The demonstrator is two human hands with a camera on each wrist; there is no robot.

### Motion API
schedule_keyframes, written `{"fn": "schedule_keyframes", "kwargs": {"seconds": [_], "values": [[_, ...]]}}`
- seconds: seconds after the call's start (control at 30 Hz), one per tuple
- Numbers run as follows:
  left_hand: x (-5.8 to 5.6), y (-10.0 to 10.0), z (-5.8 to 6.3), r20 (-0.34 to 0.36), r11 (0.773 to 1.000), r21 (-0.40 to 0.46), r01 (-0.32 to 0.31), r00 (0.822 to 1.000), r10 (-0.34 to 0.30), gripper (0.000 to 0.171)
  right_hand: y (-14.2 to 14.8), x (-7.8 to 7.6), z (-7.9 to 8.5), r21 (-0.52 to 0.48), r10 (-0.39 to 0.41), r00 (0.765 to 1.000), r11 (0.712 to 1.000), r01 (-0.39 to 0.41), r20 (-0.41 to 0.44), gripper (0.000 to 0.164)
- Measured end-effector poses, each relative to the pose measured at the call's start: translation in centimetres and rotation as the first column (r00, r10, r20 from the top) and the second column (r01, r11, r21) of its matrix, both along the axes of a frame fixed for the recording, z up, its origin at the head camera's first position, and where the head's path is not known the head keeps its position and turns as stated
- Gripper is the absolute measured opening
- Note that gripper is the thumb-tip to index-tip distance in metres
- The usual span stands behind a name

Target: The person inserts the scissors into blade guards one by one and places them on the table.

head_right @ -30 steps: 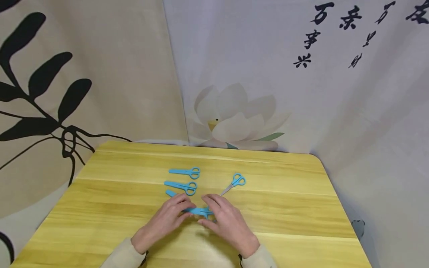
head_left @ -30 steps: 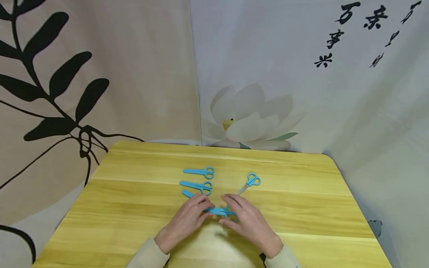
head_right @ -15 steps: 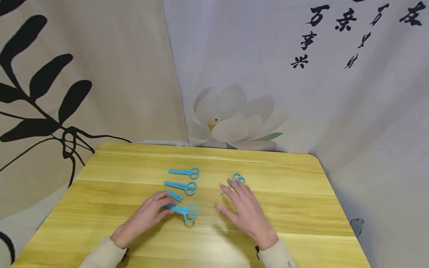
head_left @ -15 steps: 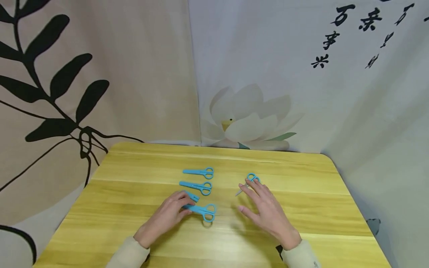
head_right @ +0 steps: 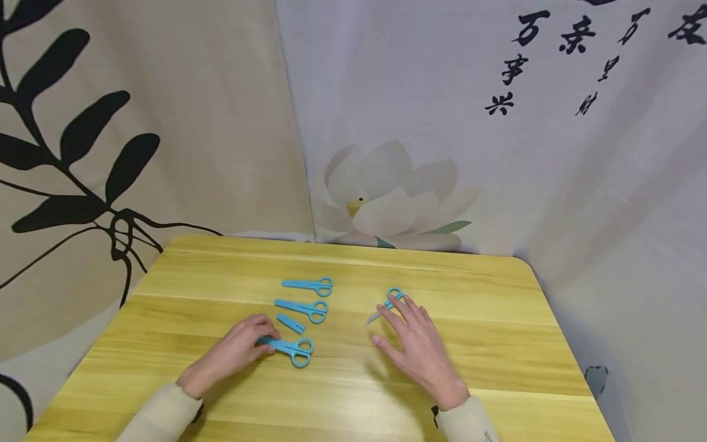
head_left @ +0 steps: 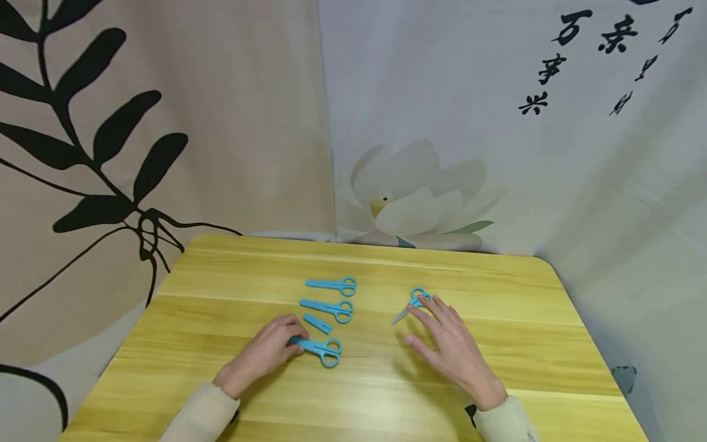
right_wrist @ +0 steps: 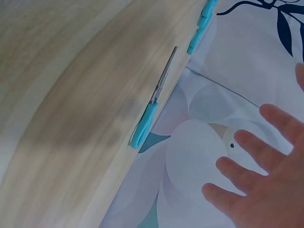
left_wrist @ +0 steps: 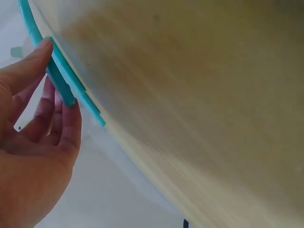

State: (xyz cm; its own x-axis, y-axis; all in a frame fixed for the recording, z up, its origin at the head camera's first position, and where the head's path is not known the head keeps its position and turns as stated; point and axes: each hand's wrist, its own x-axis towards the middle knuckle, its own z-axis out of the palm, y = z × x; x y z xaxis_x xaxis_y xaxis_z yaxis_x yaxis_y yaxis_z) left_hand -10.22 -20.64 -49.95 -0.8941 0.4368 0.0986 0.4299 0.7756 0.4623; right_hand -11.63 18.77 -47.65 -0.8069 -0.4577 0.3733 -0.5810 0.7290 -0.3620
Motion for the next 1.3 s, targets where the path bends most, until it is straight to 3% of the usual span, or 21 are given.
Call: {"fn": "schedule_keyframes", "kwargs": {"seconds": [0.23,0.53,0.77,0.87,1.07,1.3], "values": [[-0.5,-0.3,-0.2,0.045,0.998,0.027,0.052,0.998,-0.053,0.017,0.4,0.0,-0.1,0.004,-0.025,0.999,1.000,0.025,0.023,0.059],[-1.1,-0.9,-0.4,0.145,0.995,0.085,0.059,0.987,-0.071,0.019,0.7,0.0,-0.3,0.001,-0.040,0.999,0.999,0.040,0.033,0.060],[-0.8,-1.4,0.2,0.178,0.993,0.099,0.059,0.981,-0.076,0.042,1.5,-0.3,-0.3,0.014,-0.051,0.997,0.999,0.051,0.057,0.062],[-0.6,-1.5,1.0,0.144,0.993,0.107,0.056,0.987,-0.071,0.050,2.0,-0.8,-0.3,0.010,-0.037,0.998,0.999,0.036,0.058,0.064],[-0.3,-1.3,2.4,-0.006,0.994,0.078,0.070,0.998,-0.070,0.056,3.0,-2.7,-0.5,0.026,0.055,0.996,0.998,-0.057,0.071,0.067],[0.6,-1.0,2.3,-0.076,0.994,0.076,0.072,0.995,-0.066,0.067,3.6,-5.5,-1.1,0.057,0.181,0.971,0.980,-0.192,0.154,0.060]]}}
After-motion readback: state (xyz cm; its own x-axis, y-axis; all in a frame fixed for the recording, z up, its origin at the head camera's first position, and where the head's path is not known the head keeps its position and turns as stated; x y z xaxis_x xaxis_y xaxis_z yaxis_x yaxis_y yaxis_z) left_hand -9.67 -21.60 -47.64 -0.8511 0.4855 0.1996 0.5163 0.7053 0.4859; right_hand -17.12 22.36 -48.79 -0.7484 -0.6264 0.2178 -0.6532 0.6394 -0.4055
